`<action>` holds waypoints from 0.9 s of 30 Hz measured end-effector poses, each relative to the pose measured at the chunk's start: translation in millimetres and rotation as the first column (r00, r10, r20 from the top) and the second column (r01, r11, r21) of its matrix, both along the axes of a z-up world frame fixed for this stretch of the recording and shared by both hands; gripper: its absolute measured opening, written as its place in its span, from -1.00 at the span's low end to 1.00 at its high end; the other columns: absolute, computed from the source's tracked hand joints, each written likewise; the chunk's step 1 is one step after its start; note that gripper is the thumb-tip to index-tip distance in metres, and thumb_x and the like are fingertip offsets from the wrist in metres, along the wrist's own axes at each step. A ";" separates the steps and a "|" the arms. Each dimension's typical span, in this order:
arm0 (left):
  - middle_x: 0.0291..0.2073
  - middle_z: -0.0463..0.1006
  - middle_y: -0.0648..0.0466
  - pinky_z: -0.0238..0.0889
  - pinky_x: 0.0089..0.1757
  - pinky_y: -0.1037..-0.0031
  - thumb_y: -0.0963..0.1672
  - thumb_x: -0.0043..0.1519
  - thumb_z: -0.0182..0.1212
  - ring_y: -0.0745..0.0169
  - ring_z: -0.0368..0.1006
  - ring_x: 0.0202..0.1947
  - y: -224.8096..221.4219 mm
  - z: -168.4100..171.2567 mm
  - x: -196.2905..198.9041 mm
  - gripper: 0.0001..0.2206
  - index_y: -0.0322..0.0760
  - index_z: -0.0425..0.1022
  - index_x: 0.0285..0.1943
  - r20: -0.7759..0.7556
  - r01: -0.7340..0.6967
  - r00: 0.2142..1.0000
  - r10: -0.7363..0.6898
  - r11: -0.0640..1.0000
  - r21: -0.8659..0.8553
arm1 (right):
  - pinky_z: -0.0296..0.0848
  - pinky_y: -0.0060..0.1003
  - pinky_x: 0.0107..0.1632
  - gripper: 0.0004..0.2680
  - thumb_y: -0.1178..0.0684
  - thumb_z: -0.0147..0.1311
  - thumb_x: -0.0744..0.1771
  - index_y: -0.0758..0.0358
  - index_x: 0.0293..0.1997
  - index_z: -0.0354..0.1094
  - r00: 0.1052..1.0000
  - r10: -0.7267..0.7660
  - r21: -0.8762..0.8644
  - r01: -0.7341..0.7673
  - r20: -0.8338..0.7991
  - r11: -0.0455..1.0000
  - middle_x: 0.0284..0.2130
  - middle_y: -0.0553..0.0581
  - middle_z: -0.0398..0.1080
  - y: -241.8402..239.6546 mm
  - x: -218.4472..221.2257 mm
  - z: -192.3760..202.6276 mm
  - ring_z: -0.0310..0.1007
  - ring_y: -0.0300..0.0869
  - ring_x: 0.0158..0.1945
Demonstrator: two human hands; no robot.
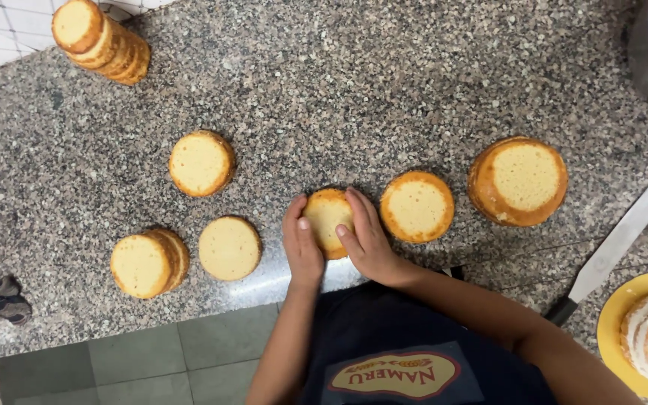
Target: The person spreads white cream onto round sponge cake layers using a spatula, then stacks and aligns the cake layers by hand on the counter, working through a row of cake bases one at a time.
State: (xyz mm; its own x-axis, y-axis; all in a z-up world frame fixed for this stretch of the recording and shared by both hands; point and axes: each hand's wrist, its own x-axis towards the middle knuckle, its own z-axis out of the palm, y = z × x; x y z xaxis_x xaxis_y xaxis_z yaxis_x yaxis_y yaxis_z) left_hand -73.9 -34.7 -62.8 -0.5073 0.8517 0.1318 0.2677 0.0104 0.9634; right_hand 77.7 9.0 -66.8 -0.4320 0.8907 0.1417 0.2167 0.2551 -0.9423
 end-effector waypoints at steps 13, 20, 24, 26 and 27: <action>0.48 0.17 -0.28 -0.29 0.39 -0.12 0.04 0.44 -0.18 -0.35 -0.01 0.51 -15.3 32.7 -15.3 -0.44 -0.43 0.21 0.49 -0.705 0.143 0.629 -0.327 0.941 -0.308 | 0.06 0.14 0.47 -0.60 -0.01 -0.05 0.42 0.46 0.36 0.08 0.968 0.162 0.362 -0.224 0.194 0.905 0.35 0.45 0.06 -13.0 16.4 60.4 0.04 0.28 0.47; 0.48 0.17 -0.31 -0.22 0.42 -0.04 -0.01 0.46 -0.14 -0.38 0.00 0.52 -49.9 84.8 -60.7 -0.50 -0.46 0.18 0.47 -0.564 0.027 0.818 -0.112 0.987 -0.157 | 0.22 -0.15 0.41 -0.63 -0.12 -0.02 0.44 0.31 0.35 0.25 0.424 0.859 -0.308 -0.890 -0.287 0.337 0.28 0.24 0.31 -17.0 34.2 107.1 0.28 -0.01 0.39; 0.45 0.23 -0.29 -0.14 0.40 0.08 -0.02 0.45 -0.12 -0.32 0.05 0.51 -75.4 91.5 -72.4 -0.51 -0.46 0.20 0.47 -0.479 0.032 0.870 -0.115 0.984 -0.176 | 0.19 -0.11 0.46 -0.62 -0.14 -0.03 0.47 0.36 0.35 0.26 0.343 0.846 -0.275 -0.930 -0.409 0.244 0.36 0.28 0.29 -9.6 37.1 129.1 0.24 0.04 0.47; 0.40 0.32 -0.23 -0.05 0.35 0.19 0.01 0.42 -0.09 -0.17 0.18 0.45 -92.4 88.5 -78.8 -0.48 -0.46 0.23 0.45 -0.071 0.282 0.948 -0.310 0.923 -0.260 | 0.24 -0.14 0.39 -0.62 -0.12 -0.06 0.45 0.38 0.33 0.30 0.388 0.753 -0.396 -0.900 -0.531 0.184 0.29 0.25 0.37 -8.4 37.8 122.1 0.31 0.01 0.39; 0.40 0.32 -0.23 -0.05 0.35 0.19 0.01 0.42 -0.09 -0.17 0.18 0.45 -100.9 90.6 -85.3 -0.48 -0.46 0.23 0.45 -0.072 0.269 0.952 -0.296 0.927 -0.261 | 0.24 -0.14 0.39 -0.62 -0.12 -0.06 0.45 0.38 0.33 0.30 0.377 0.759 -0.396 -0.902 -0.532 0.171 0.29 0.25 0.37 -14.8 30.1 104.6 0.31 0.01 0.39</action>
State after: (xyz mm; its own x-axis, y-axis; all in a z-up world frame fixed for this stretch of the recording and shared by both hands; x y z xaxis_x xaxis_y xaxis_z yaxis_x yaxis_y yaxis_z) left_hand -159.2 -135.5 27.8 -0.2355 0.9701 -0.0593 0.3963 0.1516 0.9055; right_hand 107.9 -5.8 37.8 -0.9961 -0.0866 -0.0164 0.0486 -0.3848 -0.9217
